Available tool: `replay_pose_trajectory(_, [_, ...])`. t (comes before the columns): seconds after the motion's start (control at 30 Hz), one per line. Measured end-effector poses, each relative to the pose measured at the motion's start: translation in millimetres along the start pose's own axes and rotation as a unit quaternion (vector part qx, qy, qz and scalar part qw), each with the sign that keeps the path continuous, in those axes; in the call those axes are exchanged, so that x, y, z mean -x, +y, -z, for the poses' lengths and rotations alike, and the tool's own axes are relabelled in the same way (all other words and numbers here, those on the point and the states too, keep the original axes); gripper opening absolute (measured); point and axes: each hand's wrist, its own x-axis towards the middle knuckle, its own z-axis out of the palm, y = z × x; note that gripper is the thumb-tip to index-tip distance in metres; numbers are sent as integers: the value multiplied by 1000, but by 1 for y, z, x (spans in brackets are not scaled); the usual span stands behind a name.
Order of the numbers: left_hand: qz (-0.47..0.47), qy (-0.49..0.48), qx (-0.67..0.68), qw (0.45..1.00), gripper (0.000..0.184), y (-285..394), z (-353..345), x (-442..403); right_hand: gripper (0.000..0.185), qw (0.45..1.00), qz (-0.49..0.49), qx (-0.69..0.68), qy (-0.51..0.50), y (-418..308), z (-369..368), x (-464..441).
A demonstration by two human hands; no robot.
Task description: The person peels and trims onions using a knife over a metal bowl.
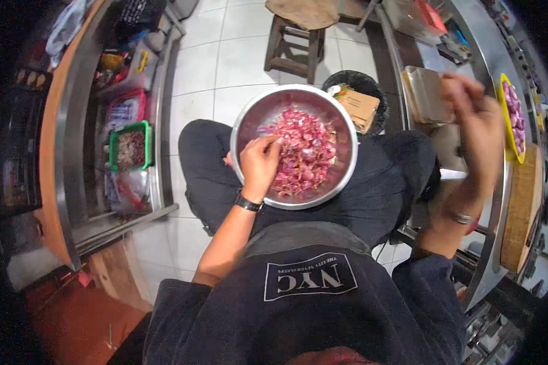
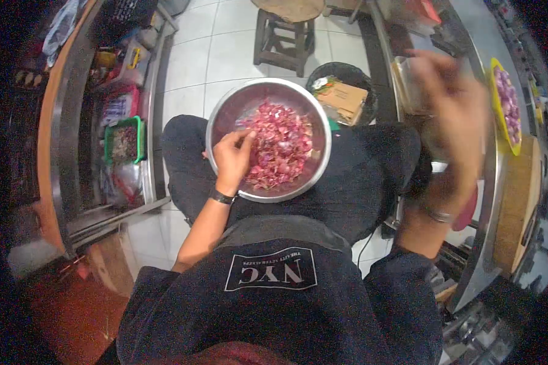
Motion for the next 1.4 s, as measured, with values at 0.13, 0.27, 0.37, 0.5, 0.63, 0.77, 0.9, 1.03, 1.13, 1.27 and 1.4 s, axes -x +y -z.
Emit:
replay_pose_trajectory(0.13, [-146,-72,-131,978,42,10,1,6,42,988,35,113,-99,27,-117,7])
replay_pose_trajectory(0.27, [-201,-149,-314,916,77,21,3,16,45,965,33,151,-212,99,-172,-5])
replay_pose_trajectory(0.37, [-144,-188,-225,945,56,11,-2,14,38,962,-12,91,-259,101,-175,-6])
replay_pose_trajectory(0.5, [-106,-169,-179,964,34,3,-7,3,31,966,-7,6,-259,117,-179,-5])
replay_pose_trajectory(0.63, [-157,-170,-144,962,35,11,0,-27,32,957,-31,-69,-279,123,-177,-1])
replay_pose_trajectory(0.77, [-37,-244,-99,964,42,32,3,-51,35,964,10,-33,-265,123,-175,0])
replay_pose_trajectory(0.9, [-135,-210,-157,956,44,42,4,-58,35,971,31,-1,-237,121,-173,2])
replay_pose_trajectory(1.03, [-225,-175,-345,894,40,55,22,-42,35,968,37,37,-246,121,-172,0])
replay_pose_trajectory(1.13, [-177,-315,-299,883,40,57,23,-31,34,972,43,8,-233,125,-175,2])
replay_pose_trajectory(1.27, [-159,-346,-361,851,29,33,13,-5,33,970,34,13,-239,125,-176,2])
replay_pose_trajectory(1.4, [-146,-281,-285,905,19,8,19,-18,32,970,37,25,-237,127,-176,2])
